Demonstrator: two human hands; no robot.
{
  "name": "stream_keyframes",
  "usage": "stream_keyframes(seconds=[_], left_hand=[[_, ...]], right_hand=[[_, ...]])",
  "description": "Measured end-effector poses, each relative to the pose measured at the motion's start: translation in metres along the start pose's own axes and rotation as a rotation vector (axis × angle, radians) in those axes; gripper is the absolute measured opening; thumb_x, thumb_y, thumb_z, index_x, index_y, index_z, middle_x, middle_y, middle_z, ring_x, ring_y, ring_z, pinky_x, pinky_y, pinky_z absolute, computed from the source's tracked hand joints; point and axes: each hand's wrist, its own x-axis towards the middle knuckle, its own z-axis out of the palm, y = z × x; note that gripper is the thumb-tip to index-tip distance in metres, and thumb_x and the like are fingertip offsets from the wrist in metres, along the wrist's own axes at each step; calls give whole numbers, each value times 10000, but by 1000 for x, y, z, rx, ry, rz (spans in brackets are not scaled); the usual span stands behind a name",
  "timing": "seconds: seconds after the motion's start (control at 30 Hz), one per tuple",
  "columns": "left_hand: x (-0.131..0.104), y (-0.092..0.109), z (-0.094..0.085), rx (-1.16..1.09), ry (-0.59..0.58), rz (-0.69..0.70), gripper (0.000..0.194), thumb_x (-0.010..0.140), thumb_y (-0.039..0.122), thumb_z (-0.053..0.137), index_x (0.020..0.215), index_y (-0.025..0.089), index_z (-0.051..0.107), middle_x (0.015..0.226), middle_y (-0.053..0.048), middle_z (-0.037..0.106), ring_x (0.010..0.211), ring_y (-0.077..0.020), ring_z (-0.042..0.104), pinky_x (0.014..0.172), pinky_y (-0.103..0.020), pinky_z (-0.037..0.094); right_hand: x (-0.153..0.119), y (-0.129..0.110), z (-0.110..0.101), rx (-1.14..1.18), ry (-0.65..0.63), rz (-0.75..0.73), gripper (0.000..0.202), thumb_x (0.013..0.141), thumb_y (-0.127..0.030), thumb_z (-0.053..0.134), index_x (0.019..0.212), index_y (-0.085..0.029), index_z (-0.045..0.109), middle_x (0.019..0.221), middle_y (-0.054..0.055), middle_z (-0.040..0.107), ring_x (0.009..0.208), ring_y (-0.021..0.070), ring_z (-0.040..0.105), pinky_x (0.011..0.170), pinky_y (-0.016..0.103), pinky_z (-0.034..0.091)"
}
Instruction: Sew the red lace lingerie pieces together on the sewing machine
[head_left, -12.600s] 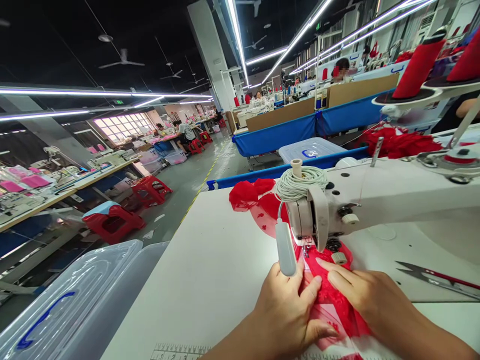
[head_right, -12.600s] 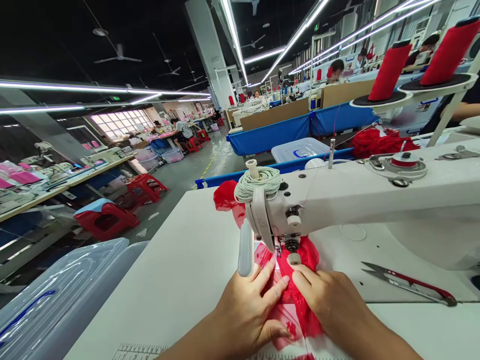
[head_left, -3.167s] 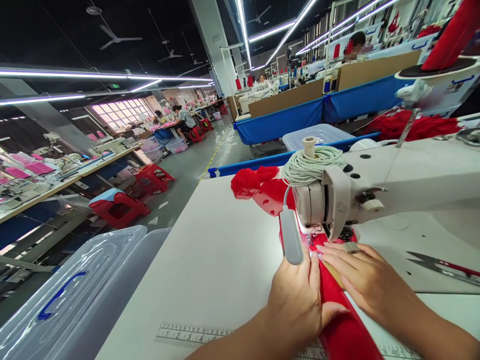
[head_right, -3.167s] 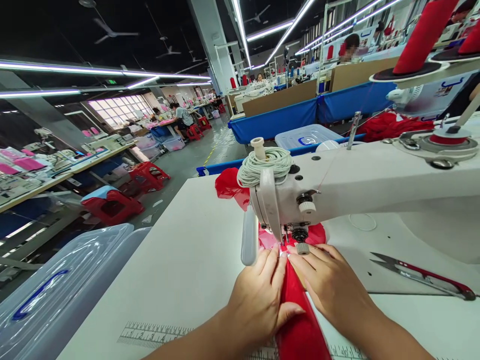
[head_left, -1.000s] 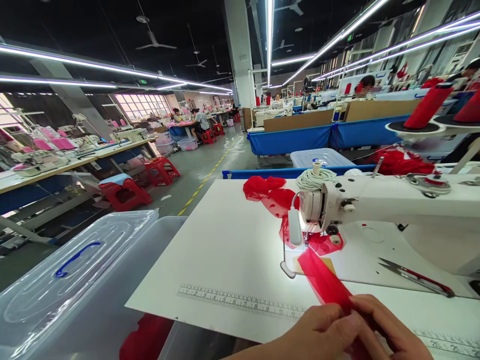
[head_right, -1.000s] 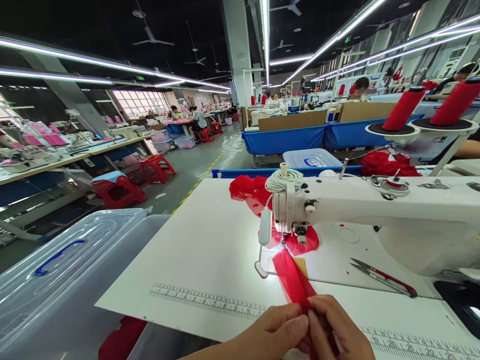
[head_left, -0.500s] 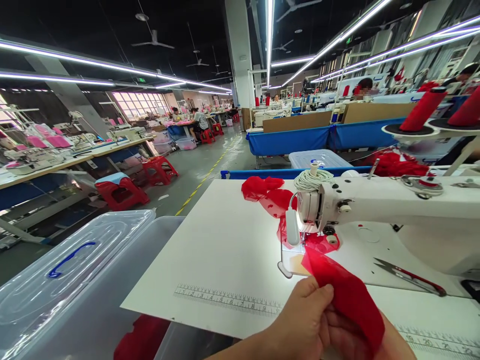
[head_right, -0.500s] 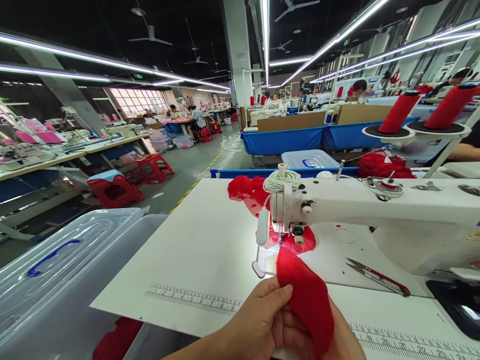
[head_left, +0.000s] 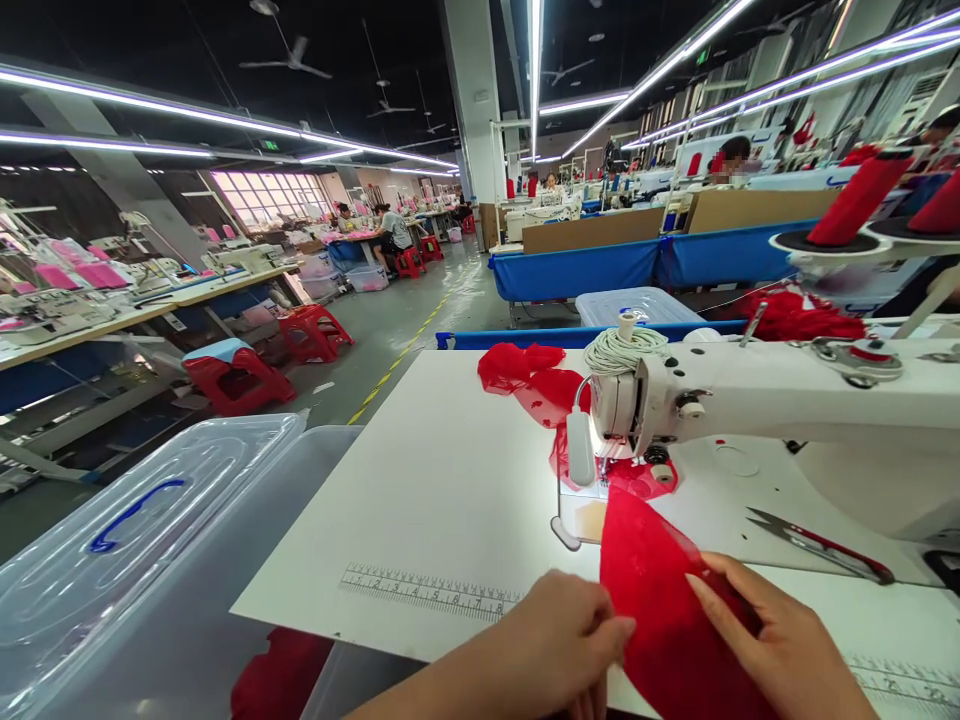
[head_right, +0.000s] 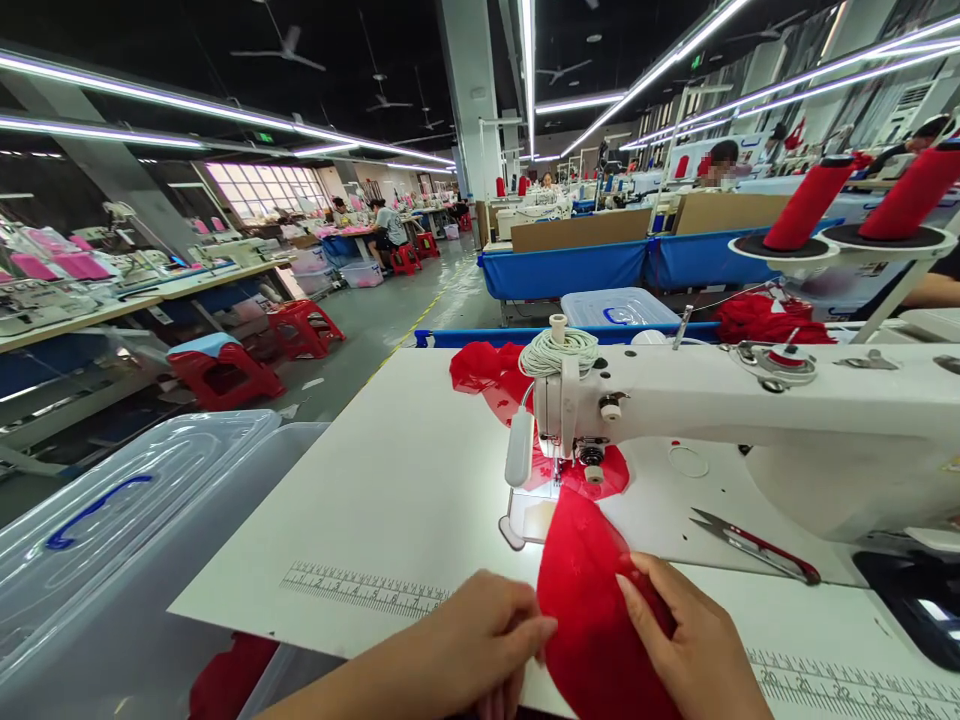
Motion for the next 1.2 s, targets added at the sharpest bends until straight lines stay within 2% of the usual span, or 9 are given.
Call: stream_keyframes(seconds=[0.13, 0.23, 0.37, 0.53, 0.7, 0.83, 0.97, 1.07, 1.2], left_hand=[[34, 9, -2, -326, 111, 108, 271, 816, 417, 616, 804, 184, 478, 607, 33, 587, 522, -118, 574, 558, -245, 472], [60, 1, 4, -345, 191, 122, 350, 759, 415, 689, 729, 208, 409, 543, 63, 534, 501, -124, 564, 530, -239, 441], [67, -8, 8, -356, 213, 144, 332, 806, 403, 616, 710, 229, 351, 494, 74, 504, 493, -144, 574, 517, -257, 458], [64, -7, 6, -389, 166, 116, 218, 897, 311, 419, 707, 210, 382, 499, 51, 526, 490, -132, 596, 542, -262, 497], [65, -10, 10, -379, 225, 121, 121, 873, 168, 388, 761, 208, 366, 523, 60, 542, 522, -117, 613, 589, -254, 518], [63, -13, 12, -350, 253, 144, 197, 809, 56, 366, 927, 212, 342, 498, 107, 511, 482, -127, 589, 538, -243, 510], [58, -10, 11, -284, 218, 187, 431, 754, -9, 328, 1131, 199, 342, 466, 124, 505, 431, -135, 541, 468, -220, 472], [55, -6, 11, -245, 183, 162, 365, 721, -27, 302, 965, 183, 472, 454, 99, 499, 423, -114, 524, 459, -193, 445], [56, -3, 11, -243, 167, 76, 286, 698, -34, 266, 707, 180, 456, 456, 71, 504, 411, -88, 518, 455, -174, 437]], right_hand=[[-3, -27, 9, -48, 20, -315, 186, 920, -356, 515, 972, -285, 679, 799, -15, 708, 655, 122, 689, 603, 170, 546], [-5, -44, 15, -12, -40, -403, 184, 934, -289, 479, 929, -293, 664, 716, -42, 659, 544, 94, 643, 534, 149, 518], [-9, -50, 19, 127, -106, -130, 197, 931, -413, 498, 992, -297, 645, 761, -39, 669, 621, 125, 654, 575, 189, 518], [2, -40, 20, 135, -40, 257, 470, 814, -638, 539, 1090, -262, 594, 745, -19, 651, 560, 165, 589, 580, 275, 489], [20, -22, 24, 314, -275, 377, 499, 732, -646, 569, 1031, -249, 605, 792, 18, 692, 669, 217, 661, 639, 321, 513], [30, -29, 26, 438, -214, 397, 398, 774, -640, 491, 813, -247, 542, 708, 19, 671, 664, 209, 655, 599, 307, 500], [49, -41, 30, 401, -207, 406, 399, 758, -605, 497, 933, -246, 480, 689, -6, 670, 530, 176, 613, 525, 304, 472], [66, -42, 29, 368, -203, 398, 418, 653, -537, 537, 940, -240, 473, 715, 16, 681, 608, 206, 652, 578, 329, 499], [74, -43, 15, 228, -112, 387, 396, 599, -548, 505, 856, -248, 528, 754, 37, 656, 702, 225, 631, 654, 354, 471]])
